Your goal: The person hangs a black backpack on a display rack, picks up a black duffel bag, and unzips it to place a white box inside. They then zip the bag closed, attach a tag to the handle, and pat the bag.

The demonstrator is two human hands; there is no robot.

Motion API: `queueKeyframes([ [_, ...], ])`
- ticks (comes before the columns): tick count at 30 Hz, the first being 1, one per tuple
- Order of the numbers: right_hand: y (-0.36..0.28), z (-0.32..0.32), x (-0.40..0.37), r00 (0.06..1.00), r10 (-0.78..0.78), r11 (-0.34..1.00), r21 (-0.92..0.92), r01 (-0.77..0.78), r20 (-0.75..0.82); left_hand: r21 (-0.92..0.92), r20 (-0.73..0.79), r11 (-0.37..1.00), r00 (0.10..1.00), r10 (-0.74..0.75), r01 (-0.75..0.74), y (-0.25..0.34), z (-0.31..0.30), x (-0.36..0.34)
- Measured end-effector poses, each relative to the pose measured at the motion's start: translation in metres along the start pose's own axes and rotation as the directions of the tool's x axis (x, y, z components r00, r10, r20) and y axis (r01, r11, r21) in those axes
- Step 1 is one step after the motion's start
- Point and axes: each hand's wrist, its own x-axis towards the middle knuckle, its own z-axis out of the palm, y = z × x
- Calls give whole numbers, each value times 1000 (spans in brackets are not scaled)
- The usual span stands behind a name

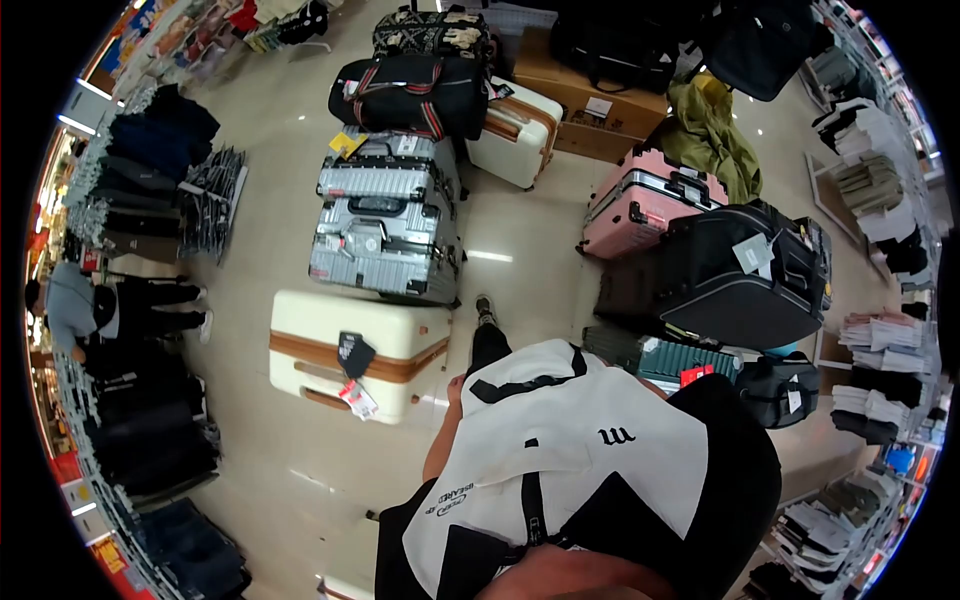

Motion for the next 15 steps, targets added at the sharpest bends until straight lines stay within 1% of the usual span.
queueKeyframes([
  [3,-43,-22,2,1000,2,998,67,-1,-17,75,98,996,994,40,-48,36,-24,37],
  [5,-73,-35,4,999,3,992,123,2,-38,144,204,986,977,57,-88,61,-36,58],
  [7,-97,-46,9,998,12,982,188,1,-64,211,327,967,942,68,-144,97,-41,79],
  [9,-117,-56,6,996,24,967,255,-1,-85,268,452,938,889,80,-220,131,-38,101],
  [11,-131,-65,5,995,34,950,314,-2,-95,244,515,915,842,158,-320,160,-29,127],
  [13,-142,-68,13,994,47,934,356,-8,-100,129,550,887,776,308,-444,167,-18,159],
  [14,-147,-73,16,994,51,926,377,-9,-101,225,522,942,847,99,-249,175,-4,184],
  [15,-150,-75,18,993,57,918,396,-14,-99,315,473,948,873,-118,-43,190,10,200],
])
